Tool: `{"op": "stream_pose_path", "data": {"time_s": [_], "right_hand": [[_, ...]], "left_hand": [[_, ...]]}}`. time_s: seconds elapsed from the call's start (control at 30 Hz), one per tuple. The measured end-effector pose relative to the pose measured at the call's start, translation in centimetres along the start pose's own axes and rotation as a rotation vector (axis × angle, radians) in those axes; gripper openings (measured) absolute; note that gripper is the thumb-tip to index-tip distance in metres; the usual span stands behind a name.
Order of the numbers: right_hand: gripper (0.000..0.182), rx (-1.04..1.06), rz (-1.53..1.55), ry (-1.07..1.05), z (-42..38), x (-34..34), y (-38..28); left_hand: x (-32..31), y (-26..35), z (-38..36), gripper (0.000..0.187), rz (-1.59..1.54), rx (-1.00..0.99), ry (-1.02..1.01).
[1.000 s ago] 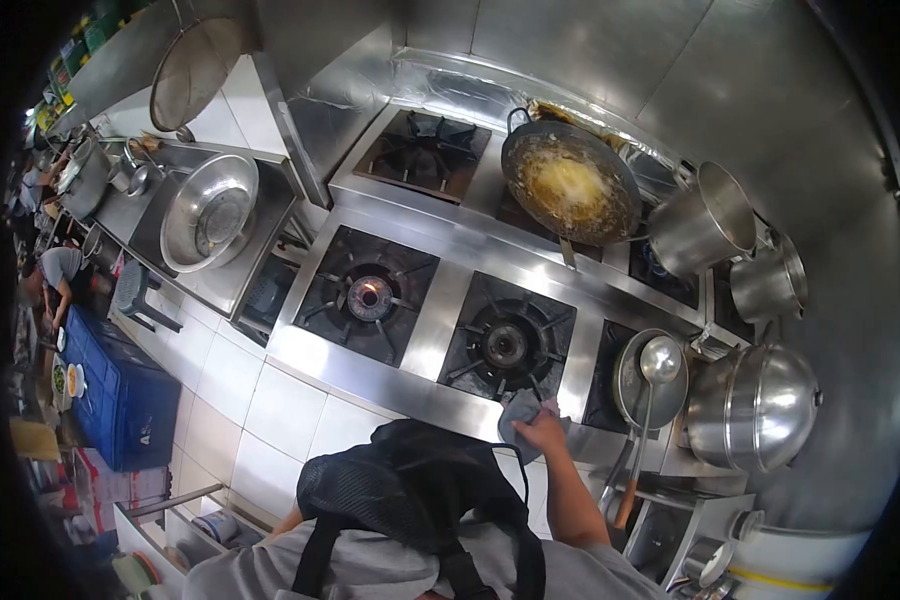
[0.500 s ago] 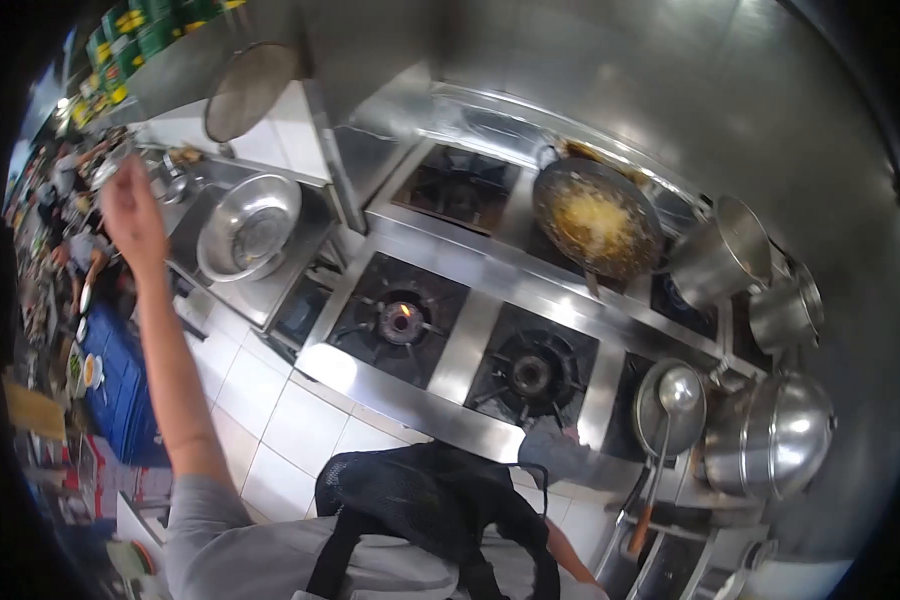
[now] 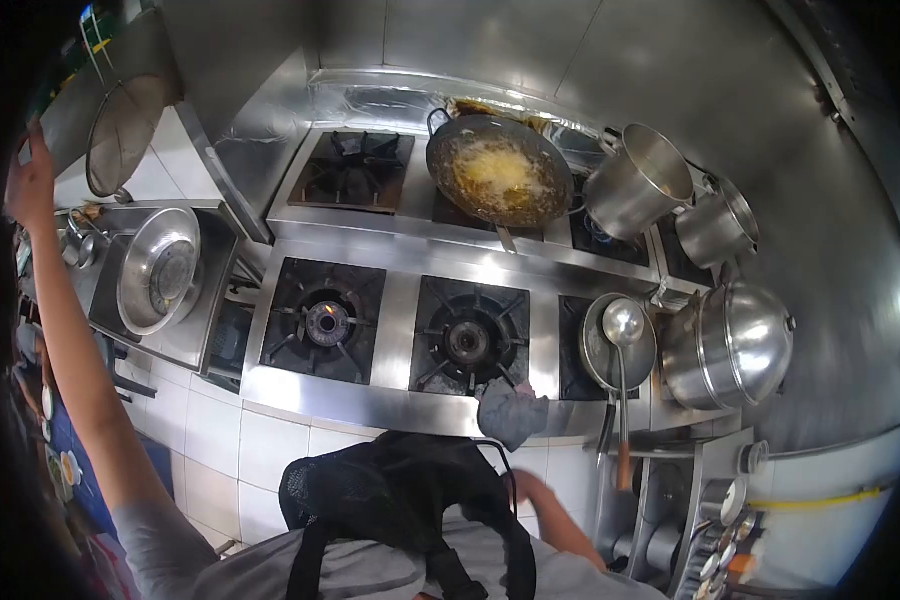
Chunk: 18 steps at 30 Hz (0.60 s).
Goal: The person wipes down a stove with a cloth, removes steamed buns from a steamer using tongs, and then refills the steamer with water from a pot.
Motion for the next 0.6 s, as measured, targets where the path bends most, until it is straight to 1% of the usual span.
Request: {"op": "stream_pose_path", "data": {"time_s": [0.03, 0.07, 0.1, 0.17, 0.2, 0.27, 0.3, 0.33, 0.4, 0.43, 0.47, 0.5, 0.57, 0.6], "right_hand": [[0.022, 0.065, -0.163, 0.076, 1.4, 2.6, 0.1], [0.03, -0.219, 0.372, 0.215, -1.0, 10.3, -3.5], [0.043, -0.413, 0.668, 0.356, -0.9, 13.8, -4.2], [0.053, -0.46, 0.245, 0.576, -2.0, 21.9, -8.1], [0.053, -0.459, 0.246, 0.579, -1.5, 22.7, -7.5], [0.054, -0.434, 0.093, 0.573, 0.1, 23.4, -5.9], [0.054, -0.433, 0.094, 0.575, 0.6, 23.2, -5.8], [0.053, -0.427, 0.08, 0.562, 1.3, 22.7, -5.9], [0.054, -0.42, 0.072, 0.547, 3.0, 20.9, -5.7], [0.052, -0.472, 0.075, 0.667, 3.4, 19.9, -5.3], [0.052, -0.525, 0.08, 0.79, 3.5, 18.9, -5.0], [0.052, -0.528, 0.09, 0.793, 3.8, 17.8, -5.2], [0.05, -0.449, 0.03, 1.097, 3.2, 17.7, -6.2], [0.05, -0.458, 0.044, 1.104, 3.3, 17.6, -6.0]], "left_hand": [[-0.7, -0.5, 0.4, 0.051, 0.019, -0.109, 0.037], [-1.3, -1.1, 0.7, 0.047, 0.041, -0.219, 0.076], [-1.9, -1.6, 0.9, 0.043, 0.066, -0.327, 0.118], [-1.7, -0.8, -0.3, 0.043, 0.193, -0.307, 0.12], [-1.5, -0.3, -0.6, 0.043, 0.256, -0.302, 0.124], [-1.1, 0.3, -0.5, 0.043, 0.348, -0.298, 0.134], [-1.2, 0.1, -0.3, 0.043, 0.378, -0.296, 0.138], [-1.8, -0.8, 0.2, 0.046, 0.359, -0.329, 0.04], [-1.5, -0.2, 0.7, 0.049, 0.338, -0.367, -0.059], [-0.2, 0.6, 1.0, 0.052, 0.191, -0.337, 0.089], [0.9, 1.6, 1.3, 0.053, 0.112, -0.321, 0.164], [2.0, 2.6, 1.6, 0.055, 0.032, -0.31, 0.24], [3.9, 3.6, 2.3, 0.037, -0.007, -0.237, 0.189], [4.7, 4.0, 2.5, 0.034, -0.03, -0.202, 0.16]]}}
Point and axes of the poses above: each hand's wrist, its own z-axis towards the middle knuckle, its own x-axis out of the back of the hand, y = z × x, the point moved 6 cm from there along z, towards the middle knuckle, and after that the axes turned 4 degrees about z, right-handed, at the moved point
